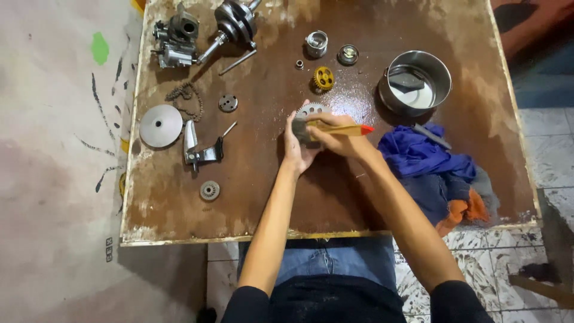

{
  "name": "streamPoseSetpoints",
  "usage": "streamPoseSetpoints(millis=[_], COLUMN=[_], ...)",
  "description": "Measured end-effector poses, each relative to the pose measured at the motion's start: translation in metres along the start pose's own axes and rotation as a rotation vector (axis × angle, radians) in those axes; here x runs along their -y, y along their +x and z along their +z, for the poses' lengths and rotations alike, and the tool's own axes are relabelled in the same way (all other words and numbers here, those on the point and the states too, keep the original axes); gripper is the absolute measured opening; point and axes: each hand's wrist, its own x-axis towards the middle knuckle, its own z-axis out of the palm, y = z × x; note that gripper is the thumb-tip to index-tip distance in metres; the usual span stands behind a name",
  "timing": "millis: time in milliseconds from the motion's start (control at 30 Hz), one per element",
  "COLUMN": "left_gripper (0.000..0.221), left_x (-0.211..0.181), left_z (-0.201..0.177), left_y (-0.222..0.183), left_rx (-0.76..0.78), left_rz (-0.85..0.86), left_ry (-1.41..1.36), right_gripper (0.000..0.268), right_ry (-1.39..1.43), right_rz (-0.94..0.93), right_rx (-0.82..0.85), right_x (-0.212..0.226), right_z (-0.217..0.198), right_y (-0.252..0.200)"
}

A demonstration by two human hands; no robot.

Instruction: The person is using a brush and solvent to clean a motorcycle gear on a workbench.

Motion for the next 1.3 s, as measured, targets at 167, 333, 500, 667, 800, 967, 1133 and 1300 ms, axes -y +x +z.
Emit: streamPoseSetpoints(millis=[167,333,500,667,800,967,1133,1300], left_gripper=[0.072,0.081,0.069,0.057,0.059,0.058,0.060,0.059], left_x=[0.012,0.011,-0.003,-0.001,-0.001,0.001,0.001,-0.002], left_z=[-0.012,-0.018,0.008,0.007,0.006,0.006,0.007,0.005], left_y=[0.005,0.009,-0.003,-0.009,-0.005,-0.005,-0.004,-0.004], left_rx=[0.059,-0.169,-0.048,-0.043,-0.014,0.088,0.055,0.043], left_rz=[-0.011,-0.059,0.011,0.010,0.077,0.073,0.126,0.113], left_ry=[-0.029,0.025,0.070,-0.020,-0.037,-0.130,-0.165,-0.129], right_gripper=[0.023,0.026,0.029,0.031,0.032,0.028,0.027,0.029], right_ry=[-0.038,0.276,0.046,0.244,-0.023,-0.028,0.028,-0.068], right_rz=[0.049,-0.049,0.090,0.064,0.052,0.215,0.039,0.084], right_rx=[-0.420,-0.106,-0.112,-0.276,0.003,-0.368,-0.350,-0.063], right_x=[-0.004,-0.013,0.004,-0.007,-0.011,-0.013,-0.021,-0.009], right_z=[0.014,0.017,0.015,0.021,0.015,0.017,0.013,0.010], right_y=[-0.004,-0.005,-0.011,-0.029,-0.044,-0.052,-0.052,-0.048])
